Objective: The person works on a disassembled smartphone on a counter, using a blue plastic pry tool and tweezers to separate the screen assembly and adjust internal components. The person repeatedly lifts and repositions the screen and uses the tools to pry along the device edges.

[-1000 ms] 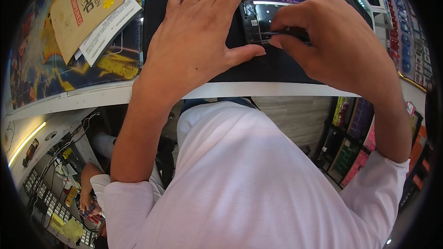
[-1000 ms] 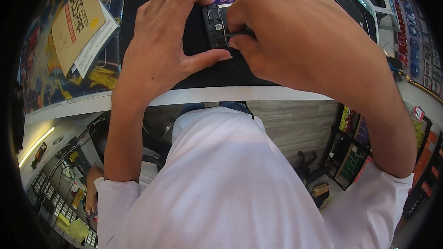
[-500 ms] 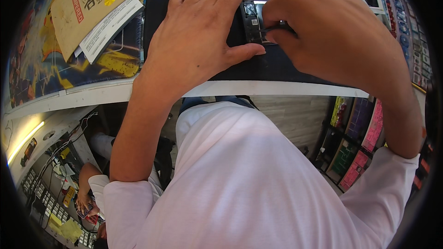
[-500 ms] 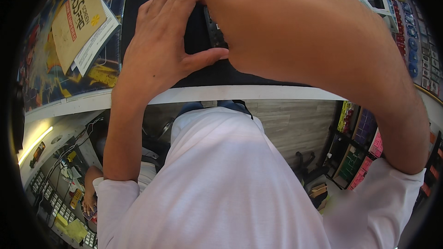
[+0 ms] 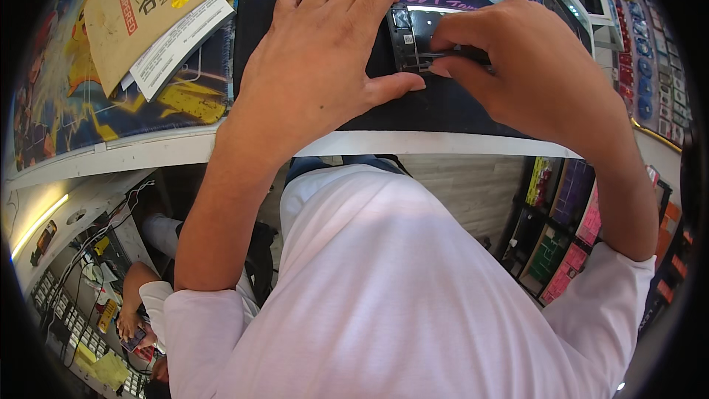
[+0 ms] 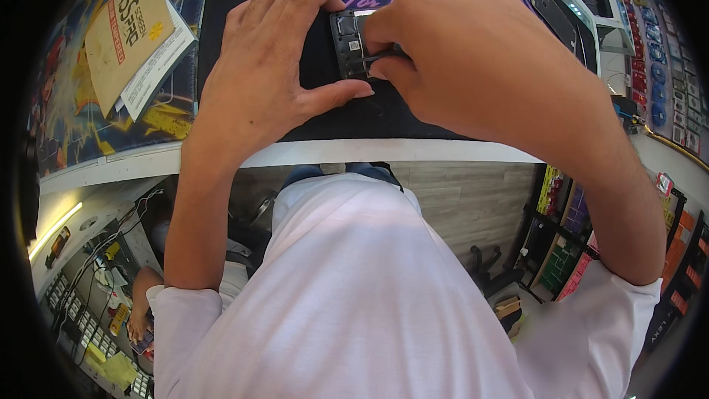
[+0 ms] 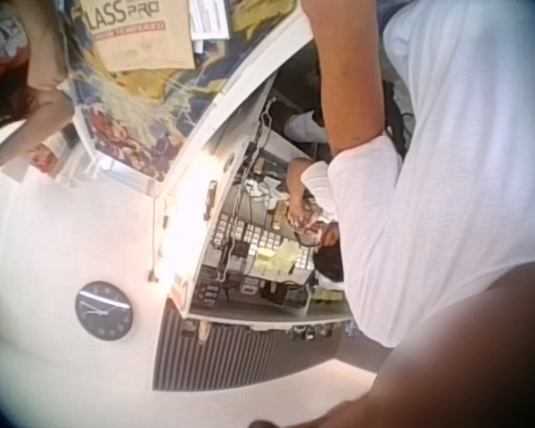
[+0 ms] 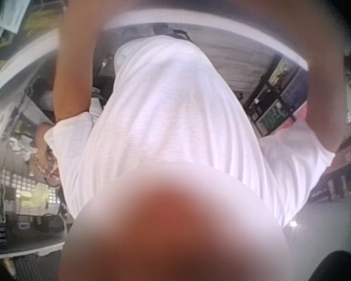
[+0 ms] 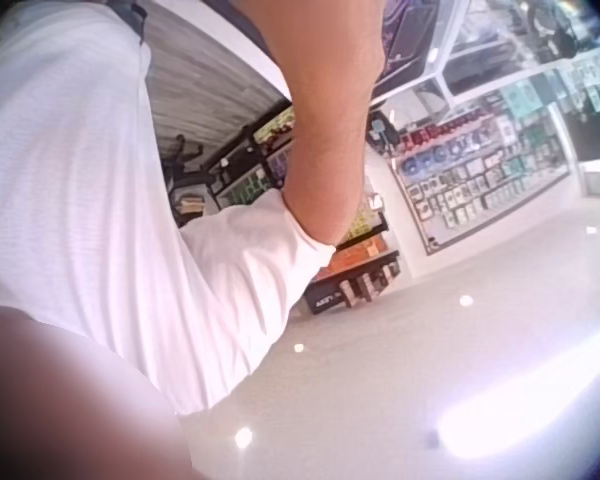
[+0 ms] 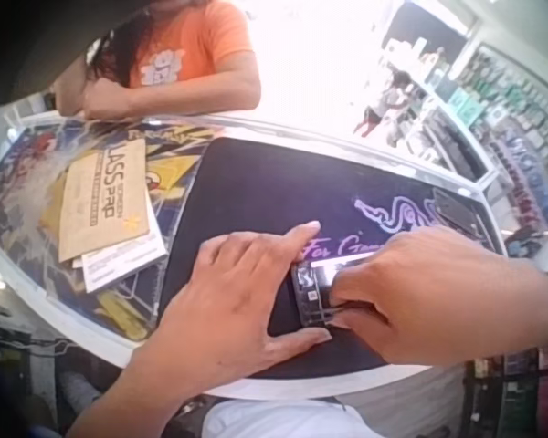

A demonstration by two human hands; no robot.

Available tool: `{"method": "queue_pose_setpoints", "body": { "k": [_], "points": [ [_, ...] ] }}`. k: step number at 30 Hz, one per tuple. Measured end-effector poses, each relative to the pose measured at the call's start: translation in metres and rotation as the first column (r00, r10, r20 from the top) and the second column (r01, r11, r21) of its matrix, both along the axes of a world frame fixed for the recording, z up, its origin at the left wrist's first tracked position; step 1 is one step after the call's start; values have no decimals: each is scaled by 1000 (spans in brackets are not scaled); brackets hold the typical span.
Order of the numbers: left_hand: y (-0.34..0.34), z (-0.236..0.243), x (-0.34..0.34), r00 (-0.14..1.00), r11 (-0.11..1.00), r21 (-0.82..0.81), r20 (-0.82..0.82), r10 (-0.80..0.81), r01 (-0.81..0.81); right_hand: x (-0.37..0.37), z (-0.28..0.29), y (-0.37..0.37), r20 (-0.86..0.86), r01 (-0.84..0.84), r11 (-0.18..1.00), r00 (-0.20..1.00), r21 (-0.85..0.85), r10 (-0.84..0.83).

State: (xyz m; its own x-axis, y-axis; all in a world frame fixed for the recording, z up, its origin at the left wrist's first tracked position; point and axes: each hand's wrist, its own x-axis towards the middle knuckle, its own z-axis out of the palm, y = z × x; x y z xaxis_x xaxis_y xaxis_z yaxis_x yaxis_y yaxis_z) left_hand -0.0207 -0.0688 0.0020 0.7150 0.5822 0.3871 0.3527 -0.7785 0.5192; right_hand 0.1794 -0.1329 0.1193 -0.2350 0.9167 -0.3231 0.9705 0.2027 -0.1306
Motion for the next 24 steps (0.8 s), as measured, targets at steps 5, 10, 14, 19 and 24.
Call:
{"method": "queue_pose_setpoints", "body": {
  "k": [5, 10, 14, 19, 24],
  "points": [
    [0, 0, 1, 1000, 1000, -1, 21, -9, 9, 19, -11, -14, -101, -78, 995, 991, 69, 84],
    [1, -1, 2, 1000, 1000, 9, 22, -7, 7, 21, -11, -19, -92, -111, 983, 988, 147, 126],
    [3, 2, -2, 999, 999, 22, -14, -35, 36, 16, -10, -19, -50, -117, 973, 990, 200, 130],
    [3, 13, -3, 994, 999, -19, -99, -37, 36, 11, -14, -21, -48, -91, 970, 993, 226, 104],
    [-1, 21, -4, 988, 999, -37, -150, -26, 21, 10, -13, -22, -8, -89, 973, 996, 212, 93]
  ]
}}
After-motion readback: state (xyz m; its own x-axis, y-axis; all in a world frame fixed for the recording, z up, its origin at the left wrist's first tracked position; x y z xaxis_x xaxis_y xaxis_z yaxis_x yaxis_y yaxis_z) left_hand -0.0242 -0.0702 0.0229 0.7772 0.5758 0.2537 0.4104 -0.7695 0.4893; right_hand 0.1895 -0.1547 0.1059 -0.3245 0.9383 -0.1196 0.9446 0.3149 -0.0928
